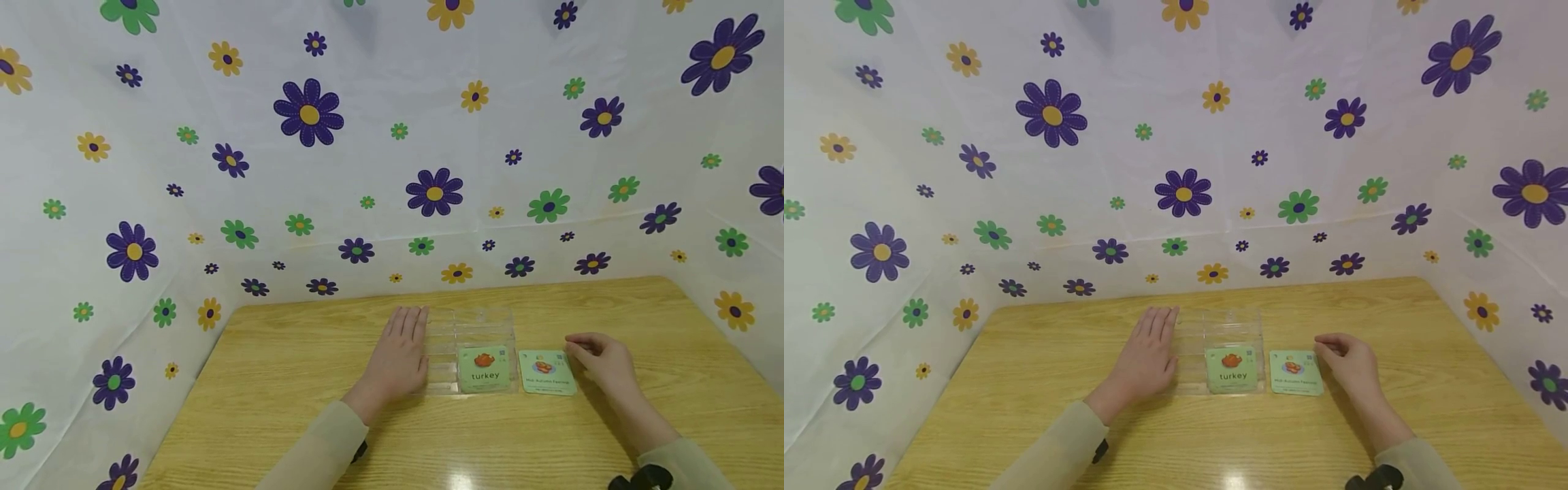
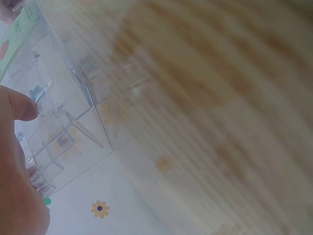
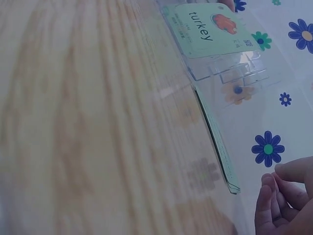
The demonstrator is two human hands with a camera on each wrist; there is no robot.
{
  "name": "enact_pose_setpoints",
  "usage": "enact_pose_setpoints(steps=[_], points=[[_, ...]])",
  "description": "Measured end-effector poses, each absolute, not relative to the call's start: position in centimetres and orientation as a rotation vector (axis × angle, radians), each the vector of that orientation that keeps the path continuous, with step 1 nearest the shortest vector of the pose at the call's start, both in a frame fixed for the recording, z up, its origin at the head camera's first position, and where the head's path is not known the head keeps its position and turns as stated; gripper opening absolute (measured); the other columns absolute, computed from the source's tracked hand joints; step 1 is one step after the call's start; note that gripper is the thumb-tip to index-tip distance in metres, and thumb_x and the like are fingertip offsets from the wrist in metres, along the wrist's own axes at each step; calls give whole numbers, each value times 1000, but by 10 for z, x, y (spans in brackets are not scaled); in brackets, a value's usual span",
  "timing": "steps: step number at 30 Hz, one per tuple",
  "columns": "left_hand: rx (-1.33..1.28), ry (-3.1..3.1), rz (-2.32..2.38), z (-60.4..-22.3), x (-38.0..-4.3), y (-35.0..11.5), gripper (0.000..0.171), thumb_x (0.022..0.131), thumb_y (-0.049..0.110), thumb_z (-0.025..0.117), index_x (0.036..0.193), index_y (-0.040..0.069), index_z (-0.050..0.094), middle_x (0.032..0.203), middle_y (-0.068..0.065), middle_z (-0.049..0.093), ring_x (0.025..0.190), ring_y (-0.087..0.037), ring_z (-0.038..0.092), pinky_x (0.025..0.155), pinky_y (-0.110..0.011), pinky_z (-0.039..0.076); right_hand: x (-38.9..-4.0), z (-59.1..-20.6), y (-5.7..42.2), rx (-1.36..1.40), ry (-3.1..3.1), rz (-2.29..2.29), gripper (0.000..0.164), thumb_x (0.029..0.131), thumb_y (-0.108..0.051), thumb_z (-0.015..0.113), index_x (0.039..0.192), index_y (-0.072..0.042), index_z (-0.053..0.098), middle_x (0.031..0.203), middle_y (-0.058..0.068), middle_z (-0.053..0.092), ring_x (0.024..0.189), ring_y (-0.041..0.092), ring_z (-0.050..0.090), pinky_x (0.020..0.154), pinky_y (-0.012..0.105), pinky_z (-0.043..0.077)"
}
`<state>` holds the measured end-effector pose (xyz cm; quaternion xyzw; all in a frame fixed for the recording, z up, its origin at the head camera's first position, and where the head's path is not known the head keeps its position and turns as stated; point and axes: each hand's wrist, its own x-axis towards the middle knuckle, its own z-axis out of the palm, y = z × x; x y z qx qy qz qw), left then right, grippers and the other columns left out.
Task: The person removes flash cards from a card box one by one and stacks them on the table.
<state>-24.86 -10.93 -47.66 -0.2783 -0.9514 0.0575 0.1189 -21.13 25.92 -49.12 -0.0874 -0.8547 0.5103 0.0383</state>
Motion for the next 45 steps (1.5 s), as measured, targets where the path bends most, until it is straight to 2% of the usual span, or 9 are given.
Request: enact_pose_setpoints(steps=[10,17,28,45], points=[[-819,-2782,172,-475,-246,-110,81,104,32,56,167,-2,19,166,-19,36,155,-35,35,135,-50,22,-211,-490,257,-237,-2639,1556,36,105,-15,66,128,12,67,106,10,76,79,-9,56,69,14,52],[-813,-2771,177,-477,-248,-110,81,104,32,57,167,-2,18,165,-18,37,154,-35,36,136,-49,22,-209,-486,253,-204,-2648,1590,36,107,-15,64,130,12,66,110,13,74,81,-6,58,71,14,56],[-813,-2755,179,-478,-249,-111,82,103,33,58,167,-1,18,164,-17,37,153,-33,36,135,-49,22,-207,-480,245,-111,-2610,1545,30,103,-10,68,123,12,70,103,10,77,79,-10,59,70,13,55],[-812,-2770,178,-477,-248,-110,82,103,33,58,167,-1,19,164,-18,37,153,-34,36,136,-49,22,-200,-471,230,-31,-2604,1562,29,103,-13,70,121,9,72,101,10,78,79,-4,65,73,19,59]])
